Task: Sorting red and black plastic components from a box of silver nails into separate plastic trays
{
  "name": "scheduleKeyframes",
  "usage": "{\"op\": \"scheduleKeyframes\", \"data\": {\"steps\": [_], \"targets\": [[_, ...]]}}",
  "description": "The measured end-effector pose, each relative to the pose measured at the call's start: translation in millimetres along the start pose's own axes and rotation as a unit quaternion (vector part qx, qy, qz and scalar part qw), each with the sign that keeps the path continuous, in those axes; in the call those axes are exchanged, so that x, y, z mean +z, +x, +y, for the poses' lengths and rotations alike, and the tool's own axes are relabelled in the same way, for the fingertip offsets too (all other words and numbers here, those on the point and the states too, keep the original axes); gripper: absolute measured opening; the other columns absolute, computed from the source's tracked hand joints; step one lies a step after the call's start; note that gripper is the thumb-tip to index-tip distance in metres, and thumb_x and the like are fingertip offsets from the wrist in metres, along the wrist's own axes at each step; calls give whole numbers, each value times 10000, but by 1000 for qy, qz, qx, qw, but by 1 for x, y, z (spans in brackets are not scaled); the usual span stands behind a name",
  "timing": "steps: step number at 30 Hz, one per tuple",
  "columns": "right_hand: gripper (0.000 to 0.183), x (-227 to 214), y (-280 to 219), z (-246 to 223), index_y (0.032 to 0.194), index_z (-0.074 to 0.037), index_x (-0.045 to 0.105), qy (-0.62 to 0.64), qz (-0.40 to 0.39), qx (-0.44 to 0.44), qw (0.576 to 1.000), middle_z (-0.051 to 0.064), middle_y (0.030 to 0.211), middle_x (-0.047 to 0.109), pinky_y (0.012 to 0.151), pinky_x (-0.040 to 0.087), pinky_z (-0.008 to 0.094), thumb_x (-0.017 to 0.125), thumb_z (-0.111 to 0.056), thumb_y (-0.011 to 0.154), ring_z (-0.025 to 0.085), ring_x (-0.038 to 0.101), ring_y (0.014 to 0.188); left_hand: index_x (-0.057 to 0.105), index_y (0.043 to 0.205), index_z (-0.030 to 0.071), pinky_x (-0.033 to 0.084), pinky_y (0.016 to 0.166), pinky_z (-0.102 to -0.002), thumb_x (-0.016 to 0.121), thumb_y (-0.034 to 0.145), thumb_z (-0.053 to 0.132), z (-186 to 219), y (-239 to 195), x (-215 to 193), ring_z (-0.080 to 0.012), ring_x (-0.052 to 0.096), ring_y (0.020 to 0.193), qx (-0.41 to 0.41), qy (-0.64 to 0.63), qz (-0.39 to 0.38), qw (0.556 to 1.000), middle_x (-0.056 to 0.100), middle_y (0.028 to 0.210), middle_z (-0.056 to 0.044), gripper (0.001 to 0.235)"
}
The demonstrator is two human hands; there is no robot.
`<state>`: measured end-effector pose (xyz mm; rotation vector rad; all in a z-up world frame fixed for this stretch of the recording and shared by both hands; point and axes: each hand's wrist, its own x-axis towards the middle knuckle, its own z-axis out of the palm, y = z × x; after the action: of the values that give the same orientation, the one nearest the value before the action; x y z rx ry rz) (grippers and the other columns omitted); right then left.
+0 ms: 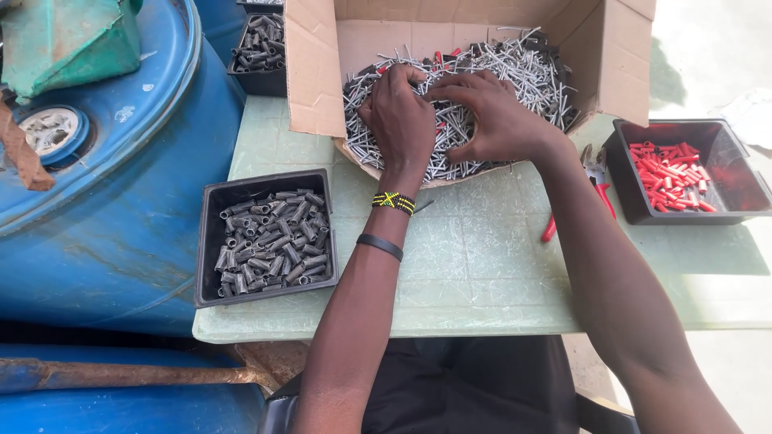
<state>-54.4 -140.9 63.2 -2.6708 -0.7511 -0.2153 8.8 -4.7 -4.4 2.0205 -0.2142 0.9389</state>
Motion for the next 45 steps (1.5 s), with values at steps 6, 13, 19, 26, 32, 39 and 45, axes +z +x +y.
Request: {"op": "scheduleKeyframes", "data": {"steps": [6,13,19,26,32,39,45], "targets": [[588,-11,-5,-7,1226,-139,728,44,82,-40,995,123,1357,595,1051,427,465,745,-106,639,290,593,1235,630,972,185,399,860,-425,611,806,-100,0,1,0,-214,689,977,-15,-13,1,1000,723,924,27,331],[391,1,-1,26,1036,-204,823,42,192,-5,980,40,1128,768,967,494,322,610,-1,780,170,704,1043,635,949,197,415,852,-443,603,750,-128,-2,-1,2,-200,676,950,-16,-8,7,1000,707,916,47,382],[584,12,-1,39,1106,-176,814,-104,247,-32,963,95,1206,750,890,442,504,534,142,704,320,648,1049,646,884,172,423,854,-457,617,796,-115,0,-3,0,-223,663,958,4,-3,-1,1000,700,898,1,302],[600,8,2,48,1229,-199,731,-119,306,92,940,106,1166,695,833,305,488,593,151,762,359,582,1064,667,834,199,413,854,-450,638,754,-122,-1,-2,2,-201,639,940,1,4,-8,1000,677,899,26,332],[319,-14,-10,0,1233,-140,768,-54,228,-94,968,94,1285,698,951,379,452,737,16,956,312,582,1144,686,839,177,422,850,-472,684,763,-105,-1,-2,-1,-229,640,968,4,11,-9,1000,689,912,2,292],[369,5,-4,17,1235,-147,726,6,72,-58,996,55,1157,744,955,425,443,814,-270,898,293,609,1090,677,844,186,407,846,-464,636,751,-115,-1,-1,0,-240,639,1003,-1,16,-16,1000,689,935,8,317],[188,5,0,7,924,-120,787,24,124,8,992,9,945,780,947,453,421,793,-80,741,205,676,940,668,834,190,413,855,-459,631,759,-106,-2,-2,1,-220,632,953,-3,9,-15,1000,679,906,12,308]]}}
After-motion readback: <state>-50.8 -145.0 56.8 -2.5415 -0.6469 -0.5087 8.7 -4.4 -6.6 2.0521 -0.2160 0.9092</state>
